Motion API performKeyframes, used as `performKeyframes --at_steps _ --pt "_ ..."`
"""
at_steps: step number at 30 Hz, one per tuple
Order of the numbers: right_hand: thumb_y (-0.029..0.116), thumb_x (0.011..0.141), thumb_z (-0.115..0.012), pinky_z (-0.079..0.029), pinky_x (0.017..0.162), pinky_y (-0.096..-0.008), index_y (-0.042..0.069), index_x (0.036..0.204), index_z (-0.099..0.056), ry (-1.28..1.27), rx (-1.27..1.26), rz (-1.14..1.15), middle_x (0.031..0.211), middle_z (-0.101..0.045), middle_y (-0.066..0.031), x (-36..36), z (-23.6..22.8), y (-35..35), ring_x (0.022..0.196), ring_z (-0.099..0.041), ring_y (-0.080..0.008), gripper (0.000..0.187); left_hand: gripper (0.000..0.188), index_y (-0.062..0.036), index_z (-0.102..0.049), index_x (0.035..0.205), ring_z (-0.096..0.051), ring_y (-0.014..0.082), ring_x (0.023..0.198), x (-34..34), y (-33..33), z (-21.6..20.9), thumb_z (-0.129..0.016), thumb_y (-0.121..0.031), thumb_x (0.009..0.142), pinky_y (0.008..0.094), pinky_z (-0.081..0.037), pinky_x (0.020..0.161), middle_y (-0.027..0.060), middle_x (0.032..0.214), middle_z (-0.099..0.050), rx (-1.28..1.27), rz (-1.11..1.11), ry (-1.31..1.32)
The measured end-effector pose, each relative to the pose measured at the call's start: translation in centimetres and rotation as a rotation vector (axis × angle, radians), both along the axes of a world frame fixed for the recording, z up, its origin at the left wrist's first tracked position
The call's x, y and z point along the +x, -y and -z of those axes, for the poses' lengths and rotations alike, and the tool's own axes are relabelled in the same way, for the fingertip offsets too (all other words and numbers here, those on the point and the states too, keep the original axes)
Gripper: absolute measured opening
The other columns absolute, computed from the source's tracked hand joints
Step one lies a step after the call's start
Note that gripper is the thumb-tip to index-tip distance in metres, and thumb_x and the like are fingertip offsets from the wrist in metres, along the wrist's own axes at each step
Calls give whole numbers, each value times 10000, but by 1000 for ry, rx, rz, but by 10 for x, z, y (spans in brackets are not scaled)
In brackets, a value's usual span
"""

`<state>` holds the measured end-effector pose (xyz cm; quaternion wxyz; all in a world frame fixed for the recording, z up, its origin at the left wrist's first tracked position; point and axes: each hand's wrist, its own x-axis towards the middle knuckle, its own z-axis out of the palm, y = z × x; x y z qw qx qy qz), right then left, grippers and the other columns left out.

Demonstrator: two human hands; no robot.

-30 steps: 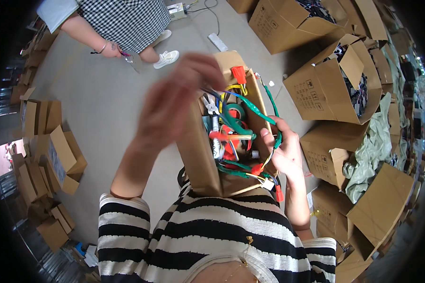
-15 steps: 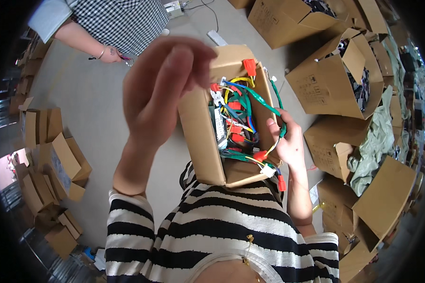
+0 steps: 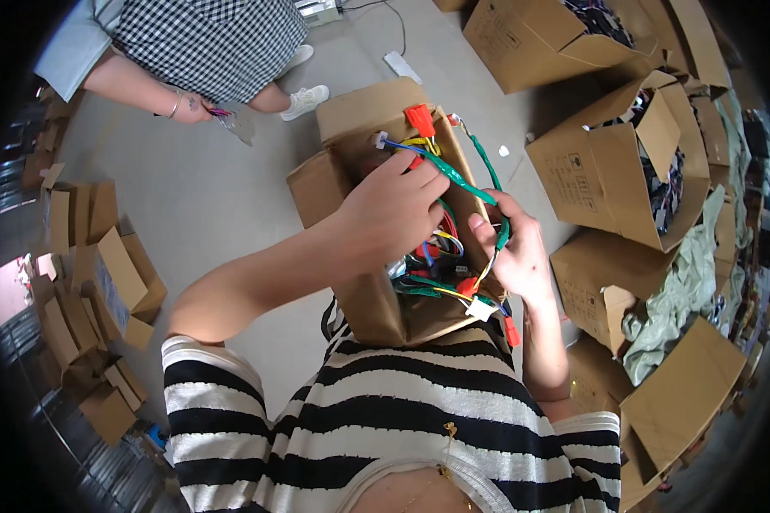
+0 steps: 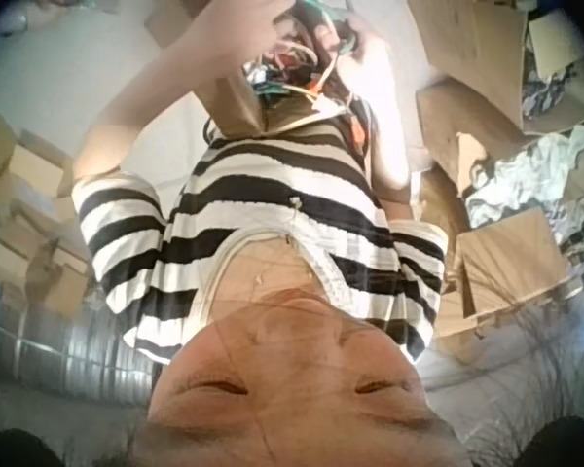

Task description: The person sits on the floor in a warehouse and tests a white electronic device with multiple wires. They connect the wires to a small white control unit and repeatedly press a button to activate the device, which lights up in various colors.

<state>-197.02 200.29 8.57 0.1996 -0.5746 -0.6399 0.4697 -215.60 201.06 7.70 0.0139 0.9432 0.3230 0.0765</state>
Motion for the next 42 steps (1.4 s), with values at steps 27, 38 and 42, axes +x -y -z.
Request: performKeyframes --at_steps 27,38,42 --pt "182 720 -586 -447 576 -362 19 956 -503 66 364 113 677 -564 -169 56 37 -192 638 -577 -311 299 469 17 -494 952 -558 329 798 51 -154 56 -575 -375 708 368 -419 708 190 806 -582 -662 -1069 829" --pt "106 767 -487 -452 583 -326 23 729 -468 29 887 -153 803 -572 -165 31 -10 -315 671 -568 -285 93 351 55 -534 864 -549 357 809 -35 -314 116 -456 -261 734 378 -408 701 238 801 -569 -1032 -1049 773" --pt "140 777 -495 -456 547 -331 14 713 -442 73 1232 -56 804 -573 -193 -5 -33 -358 628 -556 -278 151 339 41 -543 830 -543 370 790 -56 -374 97 -439 -268 740 390 -405 690 237 767 -565 -970 -1060 624"
